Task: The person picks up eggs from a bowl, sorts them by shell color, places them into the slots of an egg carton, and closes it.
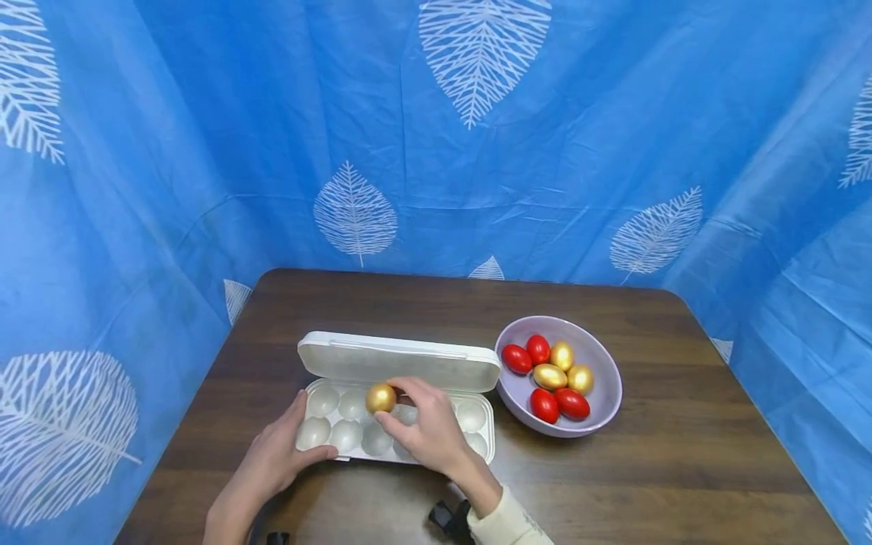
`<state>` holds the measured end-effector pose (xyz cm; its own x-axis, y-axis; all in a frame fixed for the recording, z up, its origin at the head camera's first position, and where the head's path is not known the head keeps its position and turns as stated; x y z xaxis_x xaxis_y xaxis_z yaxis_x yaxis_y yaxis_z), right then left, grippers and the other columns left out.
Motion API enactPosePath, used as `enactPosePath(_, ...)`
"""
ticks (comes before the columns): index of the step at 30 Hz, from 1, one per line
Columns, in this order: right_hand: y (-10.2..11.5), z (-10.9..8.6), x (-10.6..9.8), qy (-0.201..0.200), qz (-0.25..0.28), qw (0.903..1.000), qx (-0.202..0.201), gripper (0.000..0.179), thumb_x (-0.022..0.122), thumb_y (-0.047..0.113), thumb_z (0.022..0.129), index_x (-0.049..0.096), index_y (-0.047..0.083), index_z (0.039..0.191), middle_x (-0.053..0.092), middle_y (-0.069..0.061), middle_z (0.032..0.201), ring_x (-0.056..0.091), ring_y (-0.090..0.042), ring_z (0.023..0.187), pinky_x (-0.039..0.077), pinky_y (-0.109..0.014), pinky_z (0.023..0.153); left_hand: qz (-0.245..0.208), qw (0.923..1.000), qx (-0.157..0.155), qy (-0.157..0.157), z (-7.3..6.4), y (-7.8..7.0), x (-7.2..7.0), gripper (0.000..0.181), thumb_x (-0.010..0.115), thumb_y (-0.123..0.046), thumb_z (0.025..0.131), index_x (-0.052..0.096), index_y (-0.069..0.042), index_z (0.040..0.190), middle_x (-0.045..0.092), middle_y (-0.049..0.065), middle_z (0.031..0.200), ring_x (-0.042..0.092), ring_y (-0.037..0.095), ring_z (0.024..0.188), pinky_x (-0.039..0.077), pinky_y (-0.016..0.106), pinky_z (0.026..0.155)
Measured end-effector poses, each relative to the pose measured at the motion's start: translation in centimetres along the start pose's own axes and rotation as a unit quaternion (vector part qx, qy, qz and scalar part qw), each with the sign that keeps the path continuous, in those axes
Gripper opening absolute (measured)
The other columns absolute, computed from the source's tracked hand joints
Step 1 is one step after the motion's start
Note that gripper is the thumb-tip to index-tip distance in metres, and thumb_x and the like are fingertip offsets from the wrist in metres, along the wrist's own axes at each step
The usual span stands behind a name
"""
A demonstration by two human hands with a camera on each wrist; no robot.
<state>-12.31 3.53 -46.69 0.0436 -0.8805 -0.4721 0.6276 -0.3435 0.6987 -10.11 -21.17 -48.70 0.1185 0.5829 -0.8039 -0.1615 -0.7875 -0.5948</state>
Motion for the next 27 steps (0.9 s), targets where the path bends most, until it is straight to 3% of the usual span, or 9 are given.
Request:
enactPosePath(3, 0.2, 1.2, 2.0, 0.033, 0.026, 0.9985, 0.034, 0.031, 0.078, 0.008, 0.082, 0.067, 0.000, 0.110, 0.068, -0.007, 0.102, 0.066, -0.011, 0.094, 0.053, -0.018, 0.083, 0.001, 0.9997, -0.016, 0.017, 0.1, 0.0, -0.1, 0.110, 0.081, -0.048, 0.077, 0.027, 0.016, 0.147, 0.034, 0.038, 0.146, 0.045, 0.054, 0.124, 0.041, 0.064, 0.095)
enactPosePath(8, 0.3, 2.9, 4.8, 0.075, 0.007, 0.9953, 0.060, 0.029, 0.077, 0.008, 0.084, 0.068, 0.001, 0.111, 0.069, -0.006, 0.101, 0.063, -0.005, 0.092, 0.050, -0.014, 0.082, -0.001, 0.9995, -0.024, 0.022, 0.1, 0.1, -0.2, 0.110, 0.080, -0.049, 0.078, 0.025, 0.016, 0.147, 0.034, 0.038, 0.146, 0.048, 0.053, 0.122, 0.044, 0.062, 0.093)
enactPosePath(19, -0.4, 4.4, 8.2, 0.101, -0.151, 0.9817, 0.058, 0.024, 0.081, 0.020, 0.082, 0.073, 0.013, 0.104, 0.071, 0.007, 0.090, 0.060, -0.003, 0.077, 0.047, -0.017, 0.068, -0.027, 0.9990, -0.021, 0.028, 0.3, -0.3, 0.0, 0.109, 0.080, -0.044, 0.080, 0.020, 0.018, 0.147, 0.031, 0.038, 0.148, 0.052, 0.049, 0.119, 0.047, 0.058, 0.092)
enactPosePath(27, -0.7, 4.7, 9.7, 0.125, -0.239, 0.9617, 0.048, 0.020, 0.082, 0.029, 0.081, 0.074, 0.016, 0.094, 0.066, 0.010, 0.076, 0.058, -0.007, 0.066, 0.044, -0.021, 0.058, -0.035, 0.9980, -0.037, 0.038, 0.0, -0.3, 0.1, 0.109, 0.079, -0.044, 0.081, 0.019, 0.017, 0.148, 0.028, 0.037, 0.149, 0.046, 0.052, 0.125, 0.043, 0.061, 0.096)
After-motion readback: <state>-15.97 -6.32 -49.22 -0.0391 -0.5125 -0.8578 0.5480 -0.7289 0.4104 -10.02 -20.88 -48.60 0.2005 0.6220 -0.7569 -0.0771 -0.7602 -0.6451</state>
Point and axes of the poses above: each hand's wrist, its own z-axis towards the middle knuckle, its own x-axis out of the palm, y = z × x, the point moved 1 cm from there along z, towards the middle knuckle
